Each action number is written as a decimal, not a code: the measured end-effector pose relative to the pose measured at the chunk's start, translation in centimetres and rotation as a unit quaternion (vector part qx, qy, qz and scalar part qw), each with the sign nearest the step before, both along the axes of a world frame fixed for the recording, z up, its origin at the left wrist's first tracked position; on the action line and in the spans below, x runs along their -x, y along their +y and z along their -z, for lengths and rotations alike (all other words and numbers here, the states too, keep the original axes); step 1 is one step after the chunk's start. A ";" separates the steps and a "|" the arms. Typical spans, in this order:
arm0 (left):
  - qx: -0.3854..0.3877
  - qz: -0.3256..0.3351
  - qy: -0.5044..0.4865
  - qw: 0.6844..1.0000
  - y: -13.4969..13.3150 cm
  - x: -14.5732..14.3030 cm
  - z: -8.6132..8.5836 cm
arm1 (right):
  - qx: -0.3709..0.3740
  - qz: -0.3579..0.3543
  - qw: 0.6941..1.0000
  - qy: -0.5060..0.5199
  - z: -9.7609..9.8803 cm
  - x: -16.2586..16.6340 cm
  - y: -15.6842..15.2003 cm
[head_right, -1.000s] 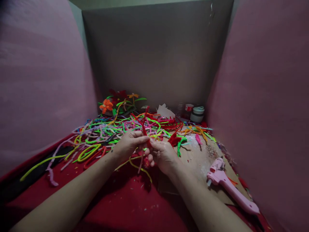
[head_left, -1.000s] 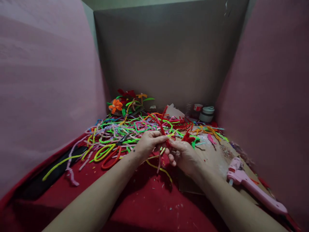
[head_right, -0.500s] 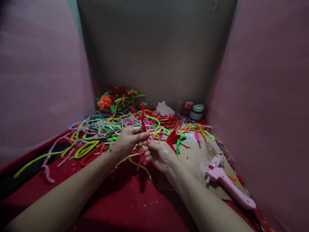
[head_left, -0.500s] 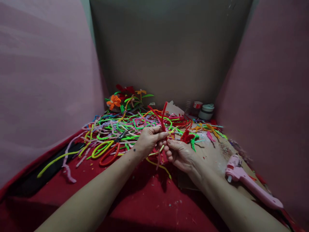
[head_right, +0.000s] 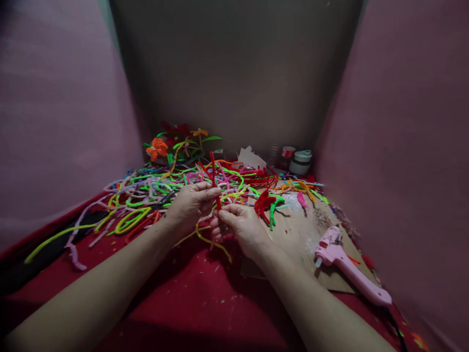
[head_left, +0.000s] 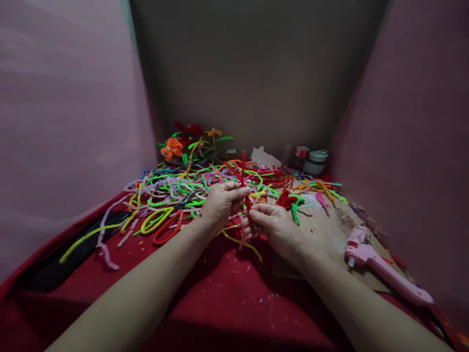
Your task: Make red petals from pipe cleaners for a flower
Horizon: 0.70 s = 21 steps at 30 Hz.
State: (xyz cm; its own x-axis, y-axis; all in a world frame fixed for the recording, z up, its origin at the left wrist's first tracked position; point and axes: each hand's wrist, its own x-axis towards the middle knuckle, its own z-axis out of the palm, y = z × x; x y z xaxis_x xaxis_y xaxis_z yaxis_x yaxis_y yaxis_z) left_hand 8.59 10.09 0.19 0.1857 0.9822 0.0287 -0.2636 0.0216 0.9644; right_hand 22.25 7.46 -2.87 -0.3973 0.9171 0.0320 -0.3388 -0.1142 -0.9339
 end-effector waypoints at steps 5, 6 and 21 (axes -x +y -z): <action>0.005 0.021 -0.002 1.000 -0.4 -0.6 0.0 | -0.032 0.062 0.998 -0.007 -0.4 0.0 0.2; 0.002 0.022 0.002 1.000 -0.4 -0.7 0.0 | -0.027 0.064 0.998 -0.009 -0.4 0.0 0.3; -0.033 0.016 0.057 0.998 0.1 -0.6 0.7 | -0.028 0.081 0.996 -0.014 -0.1 0.2 0.3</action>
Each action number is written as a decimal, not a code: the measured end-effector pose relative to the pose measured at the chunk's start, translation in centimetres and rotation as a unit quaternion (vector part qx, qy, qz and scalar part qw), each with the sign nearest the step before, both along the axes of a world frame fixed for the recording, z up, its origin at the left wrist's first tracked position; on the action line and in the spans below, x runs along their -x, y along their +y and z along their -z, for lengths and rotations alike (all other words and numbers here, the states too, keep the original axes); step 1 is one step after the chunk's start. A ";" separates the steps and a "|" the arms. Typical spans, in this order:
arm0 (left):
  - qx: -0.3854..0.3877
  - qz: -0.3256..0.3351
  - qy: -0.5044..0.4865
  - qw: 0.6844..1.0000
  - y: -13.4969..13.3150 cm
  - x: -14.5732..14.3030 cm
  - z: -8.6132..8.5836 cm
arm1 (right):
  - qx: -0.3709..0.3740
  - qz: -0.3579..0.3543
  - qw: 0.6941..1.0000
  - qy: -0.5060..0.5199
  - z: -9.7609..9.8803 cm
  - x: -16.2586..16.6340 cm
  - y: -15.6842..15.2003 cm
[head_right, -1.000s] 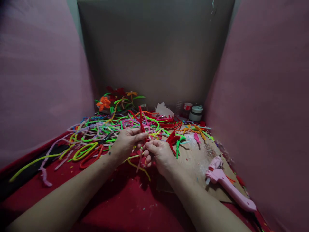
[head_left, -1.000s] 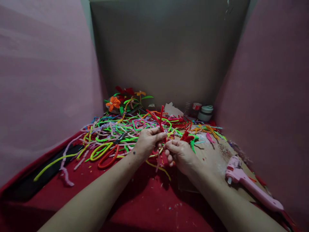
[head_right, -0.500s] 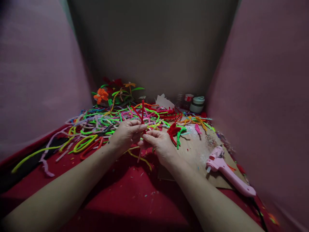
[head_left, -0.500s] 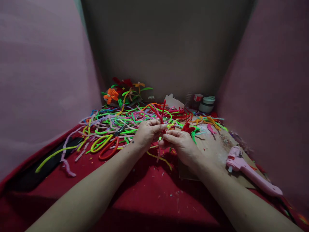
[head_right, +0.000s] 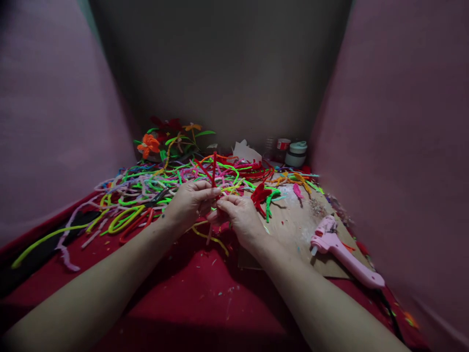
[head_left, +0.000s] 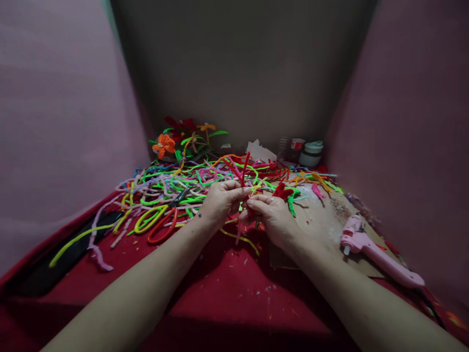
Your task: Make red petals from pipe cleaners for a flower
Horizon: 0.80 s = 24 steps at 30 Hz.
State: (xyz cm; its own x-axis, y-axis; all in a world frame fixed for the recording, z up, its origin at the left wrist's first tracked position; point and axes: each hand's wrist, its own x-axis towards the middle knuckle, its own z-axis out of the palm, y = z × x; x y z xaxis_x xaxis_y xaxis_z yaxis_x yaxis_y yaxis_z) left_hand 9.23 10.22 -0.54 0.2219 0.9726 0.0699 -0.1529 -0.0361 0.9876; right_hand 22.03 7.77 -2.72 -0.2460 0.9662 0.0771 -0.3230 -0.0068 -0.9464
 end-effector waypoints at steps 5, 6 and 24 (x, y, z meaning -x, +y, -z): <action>-0.031 -0.007 0.054 0.998 0.1 0.1 0.1 | -0.011 0.024 1.000 -0.005 -0.3 -0.1 -0.1; -0.043 -0.009 0.077 0.996 0.1 0.2 0.1 | -0.009 0.031 0.999 -0.006 -0.4 -0.1 -0.1; -0.490 -0.025 0.394 0.777 0.1 1.6 -1.6 | -0.018 -0.010 0.999 0.025 -0.3 -1.1 0.6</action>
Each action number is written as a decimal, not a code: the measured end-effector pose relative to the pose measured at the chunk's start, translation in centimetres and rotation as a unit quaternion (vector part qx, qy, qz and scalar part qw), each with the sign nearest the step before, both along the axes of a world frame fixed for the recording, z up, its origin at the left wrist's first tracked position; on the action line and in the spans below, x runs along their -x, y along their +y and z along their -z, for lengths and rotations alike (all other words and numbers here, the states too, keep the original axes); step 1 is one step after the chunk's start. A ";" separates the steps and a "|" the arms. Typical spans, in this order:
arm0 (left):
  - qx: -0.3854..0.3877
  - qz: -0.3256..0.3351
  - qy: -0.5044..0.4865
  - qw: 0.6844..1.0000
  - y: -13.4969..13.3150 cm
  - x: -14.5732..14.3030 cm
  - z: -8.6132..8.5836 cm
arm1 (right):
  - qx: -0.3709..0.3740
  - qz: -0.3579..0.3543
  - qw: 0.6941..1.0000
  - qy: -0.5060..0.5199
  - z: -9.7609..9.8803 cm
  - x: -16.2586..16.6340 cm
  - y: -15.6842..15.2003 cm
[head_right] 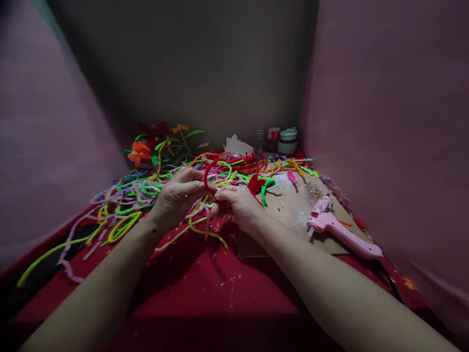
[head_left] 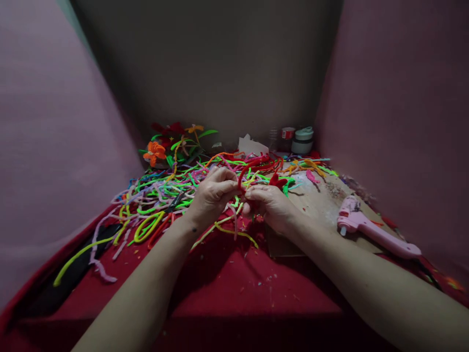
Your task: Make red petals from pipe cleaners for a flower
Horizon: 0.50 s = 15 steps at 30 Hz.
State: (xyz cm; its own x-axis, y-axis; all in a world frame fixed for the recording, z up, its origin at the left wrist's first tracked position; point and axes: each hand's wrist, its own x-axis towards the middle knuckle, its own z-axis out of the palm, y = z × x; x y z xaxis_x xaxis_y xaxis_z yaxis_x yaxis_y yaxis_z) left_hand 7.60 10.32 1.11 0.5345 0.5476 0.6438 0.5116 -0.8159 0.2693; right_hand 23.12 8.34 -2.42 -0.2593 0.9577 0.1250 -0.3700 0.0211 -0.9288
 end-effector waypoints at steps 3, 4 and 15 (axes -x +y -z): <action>-0.068 0.011 0.079 0.995 0.0 0.4 -0.5 | -0.007 -0.036 0.999 0.007 0.0 -0.1 0.0; -0.075 0.015 0.098 0.992 -0.1 0.5 -0.6 | -0.010 -0.051 0.999 0.008 0.0 -0.2 0.0; 0.346 -0.031 -0.039 0.937 -1.3 0.2 -1.2 | -0.109 -0.004 0.980 -0.169 -0.4 -0.1 -0.7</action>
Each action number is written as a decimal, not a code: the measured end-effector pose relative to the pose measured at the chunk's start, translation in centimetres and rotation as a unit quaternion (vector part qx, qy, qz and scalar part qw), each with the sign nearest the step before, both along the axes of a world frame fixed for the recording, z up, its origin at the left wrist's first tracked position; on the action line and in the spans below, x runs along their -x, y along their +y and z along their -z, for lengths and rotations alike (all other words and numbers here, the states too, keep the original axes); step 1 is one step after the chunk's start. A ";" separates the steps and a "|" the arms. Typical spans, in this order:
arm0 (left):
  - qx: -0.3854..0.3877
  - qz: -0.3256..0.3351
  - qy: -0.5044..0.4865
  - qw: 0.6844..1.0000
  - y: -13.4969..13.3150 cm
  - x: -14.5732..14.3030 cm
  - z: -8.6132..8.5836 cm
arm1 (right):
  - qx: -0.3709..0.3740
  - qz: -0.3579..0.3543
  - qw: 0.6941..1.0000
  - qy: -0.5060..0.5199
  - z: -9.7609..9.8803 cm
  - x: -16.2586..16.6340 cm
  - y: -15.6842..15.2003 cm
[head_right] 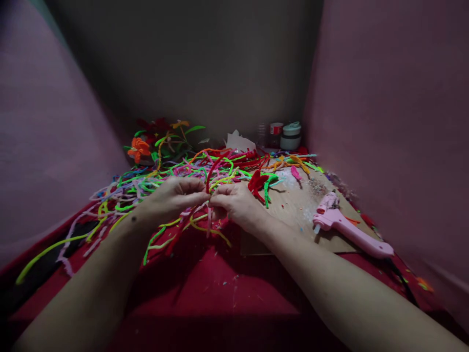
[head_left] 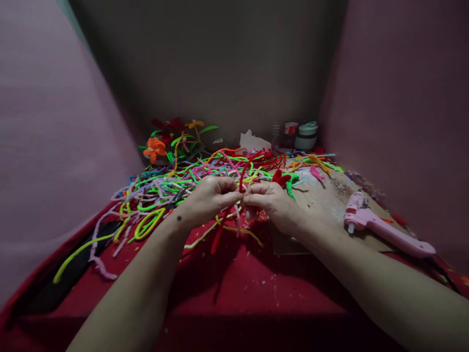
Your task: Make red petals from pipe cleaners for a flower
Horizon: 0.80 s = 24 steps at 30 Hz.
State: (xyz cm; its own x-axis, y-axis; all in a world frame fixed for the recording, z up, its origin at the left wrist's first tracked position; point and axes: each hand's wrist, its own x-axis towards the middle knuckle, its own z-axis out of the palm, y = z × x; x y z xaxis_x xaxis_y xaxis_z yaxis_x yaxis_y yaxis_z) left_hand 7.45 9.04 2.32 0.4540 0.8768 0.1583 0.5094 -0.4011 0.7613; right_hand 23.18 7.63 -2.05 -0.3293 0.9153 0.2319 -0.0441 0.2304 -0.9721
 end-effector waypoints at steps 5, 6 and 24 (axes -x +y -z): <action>0.306 -0.024 -0.257 0.916 0.7 -0.8 1.5 | -0.260 0.201 0.930 -0.166 0.2 0.2 -0.6; 0.323 -0.014 -0.279 0.904 0.8 -0.9 1.6 | -0.271 0.207 0.927 -0.160 0.2 0.2 -0.6; -0.046 0.063 -0.017 0.997 -0.6 0.4 -0.5 | -0.241 0.163 0.951 -0.109 -0.6 0.4 -1.9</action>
